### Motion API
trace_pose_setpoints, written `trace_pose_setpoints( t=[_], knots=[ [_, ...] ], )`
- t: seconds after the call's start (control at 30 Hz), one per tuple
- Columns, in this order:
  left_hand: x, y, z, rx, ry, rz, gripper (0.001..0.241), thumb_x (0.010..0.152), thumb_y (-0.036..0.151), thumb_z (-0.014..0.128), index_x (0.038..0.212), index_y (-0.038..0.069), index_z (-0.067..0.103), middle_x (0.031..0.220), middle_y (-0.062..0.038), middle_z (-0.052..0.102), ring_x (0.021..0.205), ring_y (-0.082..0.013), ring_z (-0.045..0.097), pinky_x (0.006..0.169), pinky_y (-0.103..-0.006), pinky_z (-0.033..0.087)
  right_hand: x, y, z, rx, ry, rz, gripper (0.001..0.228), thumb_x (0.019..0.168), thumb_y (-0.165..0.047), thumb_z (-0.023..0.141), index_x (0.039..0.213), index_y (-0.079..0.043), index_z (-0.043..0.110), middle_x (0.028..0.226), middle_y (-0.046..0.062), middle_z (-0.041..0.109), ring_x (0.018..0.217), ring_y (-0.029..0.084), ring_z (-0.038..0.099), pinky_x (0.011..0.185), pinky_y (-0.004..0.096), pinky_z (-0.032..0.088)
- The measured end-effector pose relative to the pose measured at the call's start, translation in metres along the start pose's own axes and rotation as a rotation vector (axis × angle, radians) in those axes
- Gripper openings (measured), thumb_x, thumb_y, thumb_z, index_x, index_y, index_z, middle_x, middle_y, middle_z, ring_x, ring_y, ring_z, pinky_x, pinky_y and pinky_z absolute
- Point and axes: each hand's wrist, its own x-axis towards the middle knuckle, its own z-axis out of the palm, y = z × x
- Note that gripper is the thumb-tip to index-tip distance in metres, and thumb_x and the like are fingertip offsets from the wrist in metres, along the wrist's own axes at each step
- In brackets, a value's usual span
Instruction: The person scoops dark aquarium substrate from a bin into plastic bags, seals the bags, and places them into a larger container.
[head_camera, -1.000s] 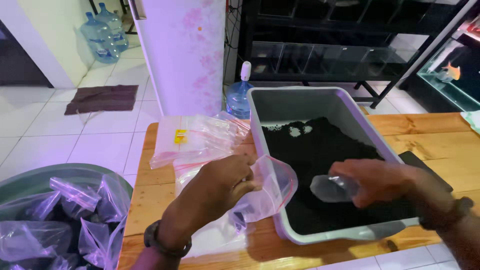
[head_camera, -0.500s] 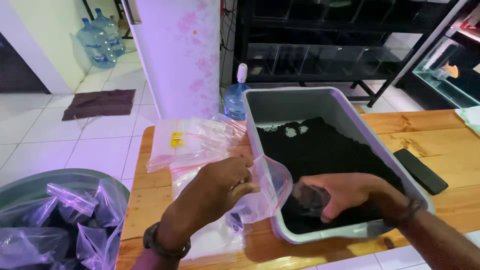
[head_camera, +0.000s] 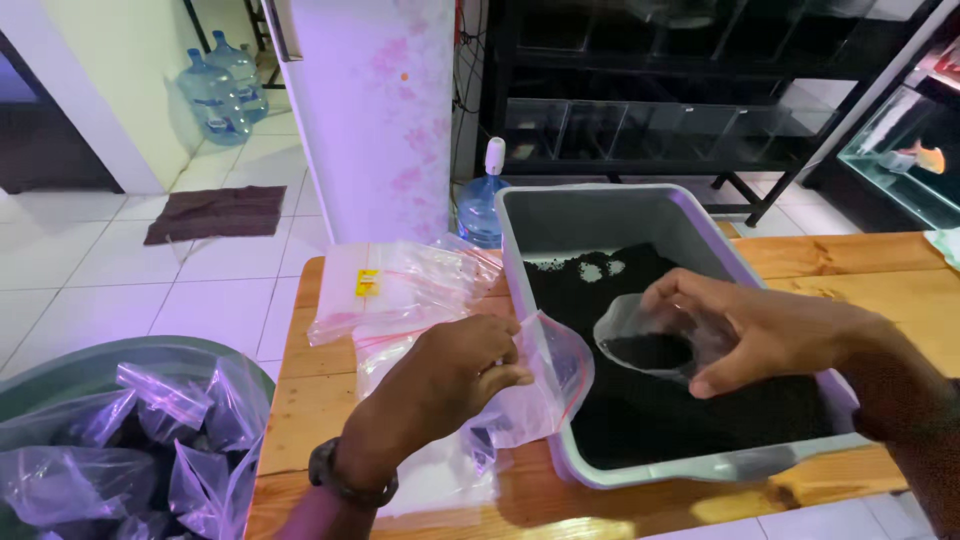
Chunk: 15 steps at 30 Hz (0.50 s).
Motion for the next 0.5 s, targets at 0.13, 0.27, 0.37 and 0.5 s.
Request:
trace_pose_setpoints(
  t=[0.13,0.27,0.37,0.5],
  knots=[
    [0.0,0.006,-0.004,-0.031,-0.012,-0.033,0.032,0.099,0.02,0.085,0.087,0.013,0.056,0.083,-0.004,0.064,0.075,-0.0273,0.06,0.069,-0.042,0.046,-0.005,-0.068,0.005,-0.17,0.024,0.091,0.081,0.076,-0.024,0.101,0.145,-0.034,0.061,0.138,-0.009,0.08,0.118,0.01,0.08,0.099,0.029,0.061],
    [-0.001,0.007,-0.005,-0.034,-0.002,-0.043,0.029,0.097,0.019,0.085,0.09,0.013,0.058,0.086,-0.003,0.067,0.077,-0.0269,0.063,0.07,-0.0419,0.047,-0.002,-0.117,0.025,-0.581,0.058,0.071,0.082,0.079,-0.041,0.098,0.15,-0.046,0.058,0.131,-0.009,0.075,0.115,0.017,0.077,0.102,0.038,0.058],
    [-0.002,0.007,-0.004,-0.051,-0.019,-0.074,0.026,0.097,0.019,0.084,0.091,0.013,0.059,0.087,-0.004,0.068,0.077,-0.0269,0.064,0.07,-0.0422,0.047,-0.001,-0.13,0.04,-0.817,0.107,-0.026,0.084,0.082,-0.045,0.096,0.154,-0.05,0.053,0.128,-0.003,0.063,0.108,0.032,0.075,0.095,0.052,0.056],
    [-0.001,0.004,-0.004,-0.036,-0.025,-0.048,0.026,0.096,0.018,0.085,0.091,0.012,0.061,0.089,-0.005,0.069,0.079,-0.0277,0.065,0.07,-0.043,0.047,-0.002,-0.127,0.047,-0.967,0.192,-0.116,0.093,0.079,-0.045,0.102,0.155,-0.046,0.048,0.132,0.003,0.056,0.097,0.046,0.077,0.081,0.064,0.059]
  ],
)
